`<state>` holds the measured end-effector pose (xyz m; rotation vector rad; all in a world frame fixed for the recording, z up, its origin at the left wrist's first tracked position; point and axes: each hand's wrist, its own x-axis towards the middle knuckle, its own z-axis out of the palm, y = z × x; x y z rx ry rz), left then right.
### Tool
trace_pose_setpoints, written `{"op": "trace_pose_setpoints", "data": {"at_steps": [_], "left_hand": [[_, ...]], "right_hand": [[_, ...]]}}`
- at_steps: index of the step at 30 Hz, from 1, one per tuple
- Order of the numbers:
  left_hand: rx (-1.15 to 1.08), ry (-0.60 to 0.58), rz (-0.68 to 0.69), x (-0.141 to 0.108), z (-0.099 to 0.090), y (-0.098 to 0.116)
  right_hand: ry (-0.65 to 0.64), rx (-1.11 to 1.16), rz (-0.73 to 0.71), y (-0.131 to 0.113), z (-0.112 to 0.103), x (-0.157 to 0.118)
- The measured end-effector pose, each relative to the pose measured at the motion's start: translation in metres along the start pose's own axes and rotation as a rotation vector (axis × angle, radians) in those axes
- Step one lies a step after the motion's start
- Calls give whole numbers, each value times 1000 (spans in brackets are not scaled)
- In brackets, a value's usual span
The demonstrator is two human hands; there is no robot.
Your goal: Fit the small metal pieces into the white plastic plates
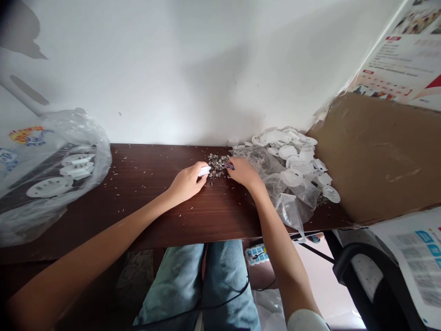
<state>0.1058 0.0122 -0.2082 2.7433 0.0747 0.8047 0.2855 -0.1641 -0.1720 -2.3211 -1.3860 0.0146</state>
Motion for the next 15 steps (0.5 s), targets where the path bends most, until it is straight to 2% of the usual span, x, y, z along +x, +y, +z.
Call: {"op": "trace_pose_setpoints", "data": {"at_steps": [4, 7, 10, 15], "left_hand": [[14, -9, 9, 0, 0, 0], [0, -13, 24, 0, 0, 1], [-28, 6, 45, 0, 1, 0], [-88, 123, 160, -1, 1, -5]], "right_hand": [[68, 26, 16, 1, -1, 1], [95, 88, -33, -1, 1, 2], [39, 83, -89, -4, 5, 3], [-32, 25, -60, -9, 9, 4]]}}
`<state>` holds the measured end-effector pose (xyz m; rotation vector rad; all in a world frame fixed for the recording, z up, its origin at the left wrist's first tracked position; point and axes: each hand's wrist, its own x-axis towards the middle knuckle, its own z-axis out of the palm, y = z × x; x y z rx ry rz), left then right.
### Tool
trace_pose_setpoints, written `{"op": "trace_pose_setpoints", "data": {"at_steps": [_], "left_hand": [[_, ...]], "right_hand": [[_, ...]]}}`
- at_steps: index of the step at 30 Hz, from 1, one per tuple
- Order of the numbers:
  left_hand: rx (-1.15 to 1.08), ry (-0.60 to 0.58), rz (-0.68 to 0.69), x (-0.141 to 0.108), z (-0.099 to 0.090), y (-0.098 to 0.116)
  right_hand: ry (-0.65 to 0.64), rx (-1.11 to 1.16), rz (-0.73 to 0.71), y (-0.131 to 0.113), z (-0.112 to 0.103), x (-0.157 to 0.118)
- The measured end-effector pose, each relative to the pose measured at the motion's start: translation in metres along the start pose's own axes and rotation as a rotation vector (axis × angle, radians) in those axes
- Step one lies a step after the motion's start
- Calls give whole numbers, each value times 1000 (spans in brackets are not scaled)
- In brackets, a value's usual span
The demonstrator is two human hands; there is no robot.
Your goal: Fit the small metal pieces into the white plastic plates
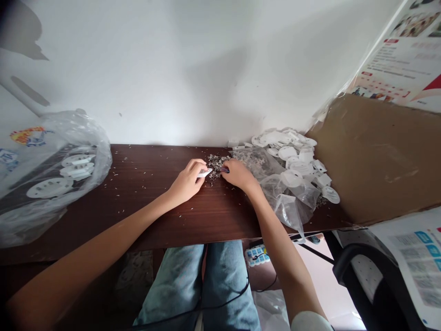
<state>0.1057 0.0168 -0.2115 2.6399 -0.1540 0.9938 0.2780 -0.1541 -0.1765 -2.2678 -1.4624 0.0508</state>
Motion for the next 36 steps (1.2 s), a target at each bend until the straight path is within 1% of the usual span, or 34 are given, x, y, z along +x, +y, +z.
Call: {"op": "trace_pose_setpoints", "data": {"at_steps": [3, 7, 10, 12, 15, 19, 24, 27, 29, 32, 34, 36], "left_hand": [[-22, 29, 44, -1, 0, -2], [-42, 24, 75, -1, 0, 0], [-26, 2, 57, 0, 0, 2], [-11, 8, 35, -1, 2, 2], [-17, 26, -9, -3, 3, 0], [-20, -7, -39, -3, 1, 0], [0, -28, 35, 1, -2, 4], [-5, -55, 49, 1, -3, 5], [3, -74, 23, 1, -3, 6], [10, -82, -24, 0, -3, 6], [-1, -82, -28, -1, -3, 7], [-17, -81, -30, -1, -2, 7]], "right_hand": [[-19, 30, -1, -2, 1, 0], [-19, 48, 28, -2, 2, 1], [-28, 43, 67, -1, 1, 2], [-29, 39, 79, 1, -1, 2], [-38, 44, 78, 3, -3, 2], [-54, 43, 51, 3, -2, 2], [-10, -7, 41, 4, 6, 3], [32, -20, 56, 5, 8, 3], [82, 41, 72, 4, 5, 3], [148, 259, 87, -2, -2, 2], [161, 422, 69, -8, -5, 1], [137, 547, 54, -13, -5, 1]]}}
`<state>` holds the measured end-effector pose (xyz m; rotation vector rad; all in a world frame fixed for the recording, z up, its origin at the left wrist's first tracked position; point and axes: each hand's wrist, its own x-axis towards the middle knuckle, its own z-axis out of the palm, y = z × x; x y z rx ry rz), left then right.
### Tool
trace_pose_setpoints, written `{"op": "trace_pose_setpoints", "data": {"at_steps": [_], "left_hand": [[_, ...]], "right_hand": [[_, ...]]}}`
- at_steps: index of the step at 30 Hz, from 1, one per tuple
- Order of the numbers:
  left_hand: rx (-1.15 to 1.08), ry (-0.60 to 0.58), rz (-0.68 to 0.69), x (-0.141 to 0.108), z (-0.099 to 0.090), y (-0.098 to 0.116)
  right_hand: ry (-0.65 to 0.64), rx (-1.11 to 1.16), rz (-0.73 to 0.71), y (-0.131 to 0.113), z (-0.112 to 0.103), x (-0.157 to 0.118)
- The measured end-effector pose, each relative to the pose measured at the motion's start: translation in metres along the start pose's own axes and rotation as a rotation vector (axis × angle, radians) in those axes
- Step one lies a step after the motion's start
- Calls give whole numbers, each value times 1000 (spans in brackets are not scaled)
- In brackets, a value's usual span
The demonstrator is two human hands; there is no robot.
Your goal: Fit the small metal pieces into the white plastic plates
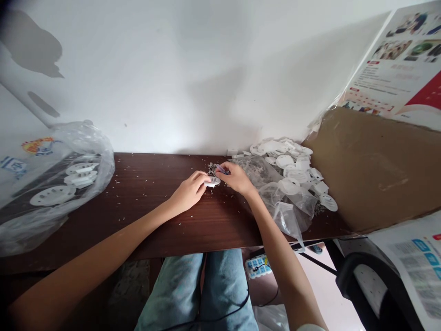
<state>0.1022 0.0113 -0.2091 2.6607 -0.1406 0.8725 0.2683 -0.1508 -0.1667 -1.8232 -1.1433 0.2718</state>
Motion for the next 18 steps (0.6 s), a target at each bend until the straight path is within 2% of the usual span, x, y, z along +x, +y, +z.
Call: {"op": "trace_pose_setpoints", "data": {"at_steps": [6, 15, 18], "left_hand": [[-58, 35, -45, -1, 2, -2], [-110, 26, -95, 0, -2, 0], [-123, 47, -67, 1, -2, 1]], "right_hand": [[-83, 96, 79, -4, 12, -2], [-94, 91, 75, -4, 13, -2], [-68, 40, 52, -1, 14, 0]]}}
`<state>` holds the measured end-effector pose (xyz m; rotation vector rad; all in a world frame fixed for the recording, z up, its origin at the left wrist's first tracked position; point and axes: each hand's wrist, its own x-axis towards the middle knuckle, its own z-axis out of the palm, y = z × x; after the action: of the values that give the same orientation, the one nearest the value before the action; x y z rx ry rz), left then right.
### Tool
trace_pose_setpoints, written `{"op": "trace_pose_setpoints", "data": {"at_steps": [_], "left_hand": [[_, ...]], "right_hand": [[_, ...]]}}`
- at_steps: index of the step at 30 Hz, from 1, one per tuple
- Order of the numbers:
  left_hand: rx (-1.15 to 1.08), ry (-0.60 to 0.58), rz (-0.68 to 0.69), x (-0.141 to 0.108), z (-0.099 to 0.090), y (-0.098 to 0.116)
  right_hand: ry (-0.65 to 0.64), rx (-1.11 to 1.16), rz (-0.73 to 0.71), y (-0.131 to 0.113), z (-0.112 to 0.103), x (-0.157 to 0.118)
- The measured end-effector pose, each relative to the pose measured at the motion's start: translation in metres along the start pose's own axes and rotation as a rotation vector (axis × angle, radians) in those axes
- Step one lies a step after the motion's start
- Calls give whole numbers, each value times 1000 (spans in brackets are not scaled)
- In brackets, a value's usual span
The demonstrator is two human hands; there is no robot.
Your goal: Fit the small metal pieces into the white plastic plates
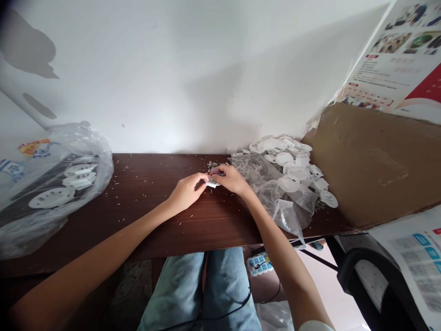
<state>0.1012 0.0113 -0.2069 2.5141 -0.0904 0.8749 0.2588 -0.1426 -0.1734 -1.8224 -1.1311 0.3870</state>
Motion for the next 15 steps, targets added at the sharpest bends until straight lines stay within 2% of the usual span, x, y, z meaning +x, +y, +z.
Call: {"op": "trace_pose_setpoints", "data": {"at_steps": [5, 10, 15], "left_hand": [[-9, 59, 100, 0, -1, 0], [-5, 23, 83, 0, -1, -1], [32, -17, 101, -1, 0, -1]], "right_hand": [[84, -1, -60, 4, -1, 2], [60, 51, -14, 1, -6, -1], [22, 3, 11, -4, -9, -5]]}}
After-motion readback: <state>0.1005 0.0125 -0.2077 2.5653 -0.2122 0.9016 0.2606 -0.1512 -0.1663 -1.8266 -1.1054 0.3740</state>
